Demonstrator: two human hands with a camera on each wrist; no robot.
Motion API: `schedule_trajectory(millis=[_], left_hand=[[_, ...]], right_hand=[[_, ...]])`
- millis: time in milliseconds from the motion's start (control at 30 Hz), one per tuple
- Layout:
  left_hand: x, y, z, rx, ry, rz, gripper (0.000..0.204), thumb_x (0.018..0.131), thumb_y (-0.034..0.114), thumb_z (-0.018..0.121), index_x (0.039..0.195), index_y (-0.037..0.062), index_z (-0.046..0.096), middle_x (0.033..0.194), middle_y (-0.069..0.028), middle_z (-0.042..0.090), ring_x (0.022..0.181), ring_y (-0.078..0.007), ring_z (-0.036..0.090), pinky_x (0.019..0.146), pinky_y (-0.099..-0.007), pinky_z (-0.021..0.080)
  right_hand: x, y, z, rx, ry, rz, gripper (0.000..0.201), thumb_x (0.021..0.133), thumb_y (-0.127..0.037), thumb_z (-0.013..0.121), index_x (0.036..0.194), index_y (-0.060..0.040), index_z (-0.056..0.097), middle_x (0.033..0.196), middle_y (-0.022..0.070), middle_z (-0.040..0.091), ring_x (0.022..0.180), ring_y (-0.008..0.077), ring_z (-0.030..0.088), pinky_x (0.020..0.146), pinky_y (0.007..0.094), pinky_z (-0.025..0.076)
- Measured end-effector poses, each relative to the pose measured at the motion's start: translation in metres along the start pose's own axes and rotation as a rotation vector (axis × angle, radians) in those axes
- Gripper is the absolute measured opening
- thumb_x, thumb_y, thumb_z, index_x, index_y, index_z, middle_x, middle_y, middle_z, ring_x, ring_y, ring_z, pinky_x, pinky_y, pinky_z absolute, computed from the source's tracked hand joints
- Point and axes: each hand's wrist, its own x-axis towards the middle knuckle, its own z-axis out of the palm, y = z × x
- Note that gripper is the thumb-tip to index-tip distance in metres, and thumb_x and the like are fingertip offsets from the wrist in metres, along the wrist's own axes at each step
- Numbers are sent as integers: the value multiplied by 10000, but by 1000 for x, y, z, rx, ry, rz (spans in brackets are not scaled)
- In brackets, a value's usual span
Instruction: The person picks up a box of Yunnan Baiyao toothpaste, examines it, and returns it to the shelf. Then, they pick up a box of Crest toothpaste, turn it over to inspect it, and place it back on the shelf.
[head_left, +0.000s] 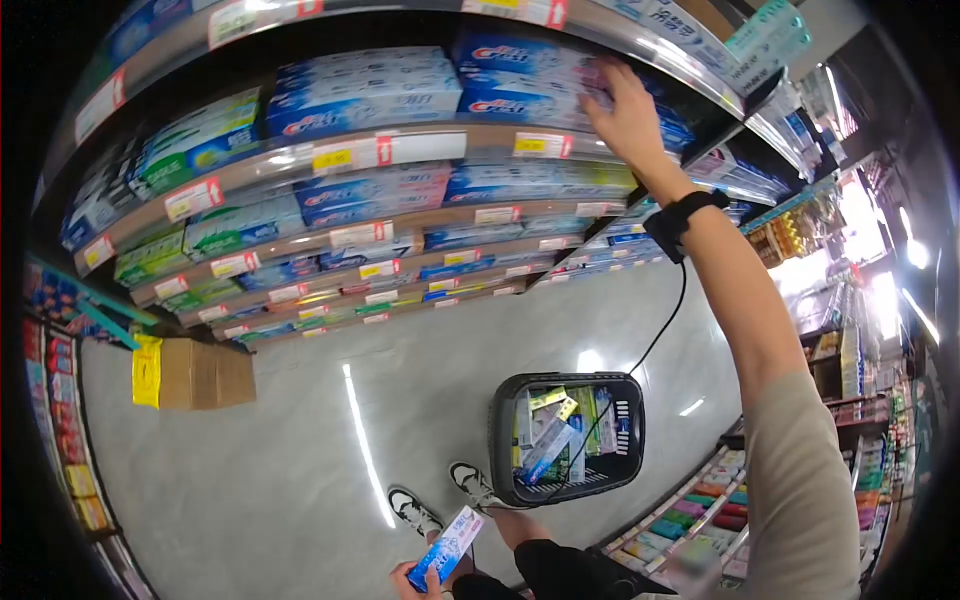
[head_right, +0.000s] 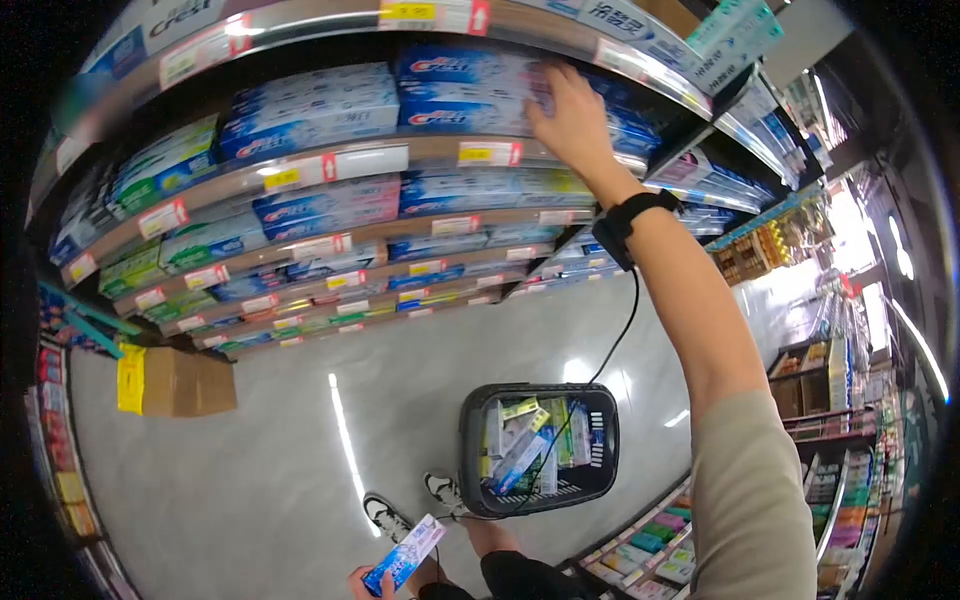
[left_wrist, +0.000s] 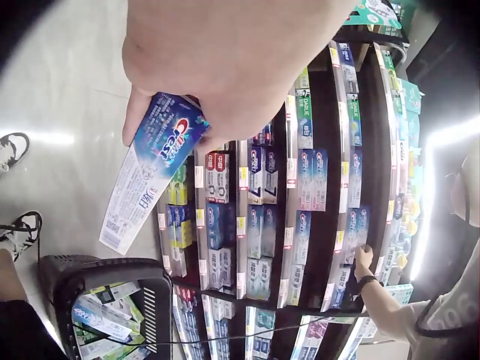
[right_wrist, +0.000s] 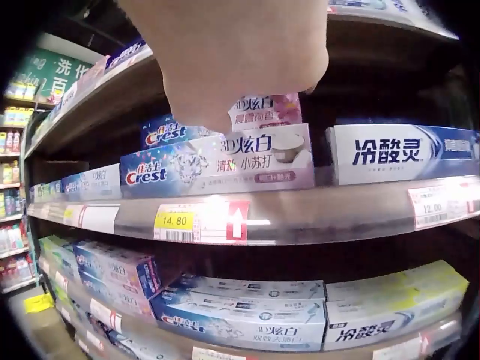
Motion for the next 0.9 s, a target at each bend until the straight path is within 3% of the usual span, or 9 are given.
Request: schedule_trajectory(millis=[100, 233, 333, 433, 533, 633, 767, 833, 900], left_hand=[[3, 12, 8, 41, 37, 24, 295, 938, 108, 706, 1193, 19, 590, 1036, -80, 582, 973, -219, 531, 913, -358, 460], [2, 17, 12, -15, 43, -79, 327, 931, 136, 716, 1208, 22, 584, 1044, -73, 579, 973, -216, 532, 918, -361, 459], [3, -2, 13, 55, 36, -38, 348, 926, 132, 719, 1223, 22, 574, 1046, -74, 580, 979, -219, 535, 926, -369, 458], [3, -6, 21, 1, 44, -104, 349, 930, 119, 703, 1234, 19, 564, 1061, -86, 587, 993, -229, 543, 944, -377, 457], [1, -2, 23, 58, 12, 15, 358, 926, 105, 699, 1242, 15, 554, 1079, -95, 593, 1007, -233, 550, 957, -377, 456], [0, 4, 19, 94, -4, -50, 367, 919, 82, 698, 1250, 9, 557, 1084, -93, 592, 1008, -229, 551, 961, -372, 459], [3, 14, 16, 24, 7, -69, 371, 922, 81, 703, 1258, 17, 561, 1083, -80, 582, 1003, -216, 543, 944, -359, 460], [8, 6, 20, -25, 25, -23, 371, 924, 83, 707, 1259, 17, 561, 1090, -75, 575, 1010, -213, 536, 943, -356, 457], [10, 0, 18, -37, 57, 25, 371, 928, 86, 709, 1260, 17, 561, 1099, -70, 568, 1021, -212, 529, 945, -355, 455]], right_hand=[[12, 1, -9, -69, 45, -30, 501, 857, -261, 719, 1311, -79, 612, 1169, 183, 674, 1071, 358, 643, 903, 474, 506], [33, 16, -3, -14, -188, 86, 603, 846, -327, 747, 1352, -49, 573, 1165, 227, 691, 1071, 407, 661, 942, 479, 512], [38, 22, 2, 13, -277, 136, 630, 839, -323, 758, 1368, -46, 560, 1206, 241, 683, 1102, 426, 651, 963, 476, 510], [39, 23, 2, -6, -159, 31, 647, 826, -309, 781, 1369, -38, 557, 1234, 247, 671, 1109, 446, 636, 960, 471, 511], [36, 18, -12, 24, -272, 71, 618, 812, -288, 796, 1334, -38, 578, 1261, 230, 650, 1150, 444, 608, 972, 463, 502], [15, 8, -18, 6, -12, -19, 470, 797, -181, 774, 1222, -48, 625, 1198, 178, 659, 1146, 399, 607, 961, 466, 496], [-32, -6, -40, 92, 130, -73, 506, 690, -95, 780, 1169, -45, 622, 1138, 153, 654, 1061, 382, 618, 907, 449, 501], [-67, -17, -47, 152, 176, -121, 528, 650, -73, 768, 1158, -43, 626, 1160, 150, 649, 1062, 373, 620, 891, 451, 500], [-101, -32, -62, 163, 81, -190, 538, 630, -60, 753, 1154, -50, 630, 1169, 142, 646, 1057, 359, 624, 882, 452, 500]])
